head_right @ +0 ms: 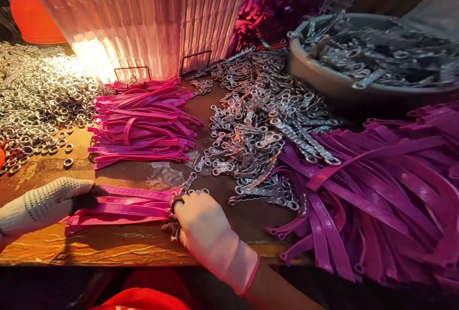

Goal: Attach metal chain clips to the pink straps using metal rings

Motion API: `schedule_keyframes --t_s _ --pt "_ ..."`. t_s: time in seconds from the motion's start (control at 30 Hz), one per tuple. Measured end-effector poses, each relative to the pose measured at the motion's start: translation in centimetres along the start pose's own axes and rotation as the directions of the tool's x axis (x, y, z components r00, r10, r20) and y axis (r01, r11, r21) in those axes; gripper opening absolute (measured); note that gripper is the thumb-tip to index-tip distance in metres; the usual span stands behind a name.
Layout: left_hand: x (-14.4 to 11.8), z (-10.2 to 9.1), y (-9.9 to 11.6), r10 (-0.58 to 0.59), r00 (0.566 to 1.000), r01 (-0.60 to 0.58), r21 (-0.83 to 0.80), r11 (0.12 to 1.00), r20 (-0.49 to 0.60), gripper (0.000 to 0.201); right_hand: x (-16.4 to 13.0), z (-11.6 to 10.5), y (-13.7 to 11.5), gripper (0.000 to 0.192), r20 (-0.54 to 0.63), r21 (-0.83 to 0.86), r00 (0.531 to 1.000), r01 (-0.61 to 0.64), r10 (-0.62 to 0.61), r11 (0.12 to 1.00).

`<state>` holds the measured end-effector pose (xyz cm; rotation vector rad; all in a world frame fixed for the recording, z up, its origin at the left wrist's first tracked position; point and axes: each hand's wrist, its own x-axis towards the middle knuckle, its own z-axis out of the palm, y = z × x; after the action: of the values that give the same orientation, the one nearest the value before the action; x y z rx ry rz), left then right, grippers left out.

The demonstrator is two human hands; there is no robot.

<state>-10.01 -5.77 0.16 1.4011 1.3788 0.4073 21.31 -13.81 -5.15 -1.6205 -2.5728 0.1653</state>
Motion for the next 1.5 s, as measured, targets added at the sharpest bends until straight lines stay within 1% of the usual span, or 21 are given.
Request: schedule_keyframes --t_s 0.07,0.13,0.2,0.27,0.33,0.37,0.5,0.6,0.63,0.7,0.77,0.8,0.83,0.9,1.0,1.07,1.13,1.23,1.33,1.4,1.5 --pt "0.7 0.8 -0.7 0.031 0.994 -0.027 0.033 0.999 -0.108 0.021 0.3 -0.1 1.7 0.008 -0.043 0.005 0.999 -0.024 0.024 1.000" --pt "1.3 2.9 -0.8 -0.028 0.997 0.019 -0.119 0.993 -0.071 0.028 1.1 -0.2 4.2 0.009 -0.068 -0.055 0.992 -0.110 0.106 0.992" --pt "1.8 5.4 -0.3 -0.130 0.988 0.155 -0.421 0.894 0.087 0.040 2.2 0.1 6.8 0.021 -0.026 -0.166 0.988 -0.153 0.151 0.974" --pt "2.4 7.7 0.3 -0.157 0.942 0.318 -0.634 0.705 0.297 0.051 3.4 0.7 8.7 0.027 0.048 -0.263 0.990 -0.118 0.136 0.958" --pt "3.0 9.4 0.8 -0.119 0.881 0.441 -0.705 0.555 0.458 0.054 4.5 1.5 9.8 0.027 0.083 -0.311 0.990 -0.080 0.111 0.947" --pt "3.1 10.0 0.8 -0.092 0.863 0.467 -0.713 0.522 0.497 0.050 5.0 1.9 10.2 0.027 0.079 -0.315 0.991 -0.075 0.105 0.946" --pt "3.1 11.1 0.5 -0.064 0.884 0.408 -0.698 0.588 0.463 0.040 6.2 3.1 11.5 0.022 -0.062 -0.166 0.985 -0.171 0.163 0.971" --pt "2.6 11.3 0.0 -0.047 0.918 0.321 -0.665 0.675 0.395 0.035 6.3 2.9 11.5 0.021 -0.272 0.243 0.916 -0.232 0.295 0.942" --pt "2.5 11.4 -0.1 -0.035 0.930 0.280 -0.642 0.714 0.366 0.033 6.2 2.5 11.0 0.025 -0.307 0.426 0.883 -0.207 0.356 0.881" --pt "2.3 11.4 -0.3 -0.010 0.953 0.188 -0.561 0.806 0.304 0.026 5.6 1.6 9.1 0.035 -0.249 0.752 0.848 -0.135 0.467 0.645" --pt "2.2 11.6 -0.4 0.006 0.966 0.116 -0.453 0.884 0.260 0.030 4.7 0.6 6.5 0.038 -0.075 0.924 0.869 -0.125 0.490 0.363" --pt "2.1 11.6 -0.4 0.008 0.969 0.098 -0.413 0.906 0.247 0.034 4.2 0.2 5.1 0.034 0.004 0.954 0.888 -0.140 0.459 0.263" --pt "2.1 11.7 -0.3 0.008 0.971 0.088 -0.386 0.918 0.240 0.039 3.7 0.0 3.7 0.029 0.058 0.964 0.909 -0.159 0.413 0.214" --pt "1.9 11.7 0.0 0.003 0.971 0.087 -0.361 0.928 0.241 0.045 2.8 -0.1 1.4 0.023 0.083 0.950 0.948 -0.168 0.307 0.264" --pt "1.7 11.8 0.3 0.001 0.967 0.096 -0.366 0.926 0.256 0.047 1.8 0.4 -0.6 0.015 -0.071 0.830 0.981 -0.042 0.179 0.555" --pt "1.6 11.8 0.2 0.006 0.962 0.106 -0.392 0.914 0.274 0.045 1.7 0.7 -1.2 0.024 -0.237 0.659 0.967 0.091 0.092 0.747" --pt "1.7 12.1 -0.2 0.032 0.950 0.114 -0.437 0.892 0.312 0.042 1.8 0.7 -1.4 0.034 -0.348 0.494 0.937 0.207 -0.027 0.845" --pt "2.0 12.5 -1.1 0.058 0.918 0.181 -0.543 0.820 0.393 0.032 2.2 0.2 -1.7 0.033 -0.299 0.450 0.941 0.284 -0.157 0.847" --pt "1.8 12.7 -0.9 -0.020 0.865 0.341 -0.559 0.756 0.501 0.032 2.5 -0.2 -1.9 0.035 -0.257 0.566 0.948 0.304 -0.186 0.766" --pt "1.5 12.7 -0.3 -0.041 0.865 0.350 -0.543 0.764 0.500 0.039 2.4 -0.2 -2.0 0.036 -0.257 0.682 0.961 0.254 -0.100 0.686" --pt "1.0 12.5 0.3 0.026 0.935 0.180 -0.533 0.827 0.355 0.045 2.2 -0.1 -2.4 0.025 -0.173 0.839 0.979 0.087 0.111 0.537"
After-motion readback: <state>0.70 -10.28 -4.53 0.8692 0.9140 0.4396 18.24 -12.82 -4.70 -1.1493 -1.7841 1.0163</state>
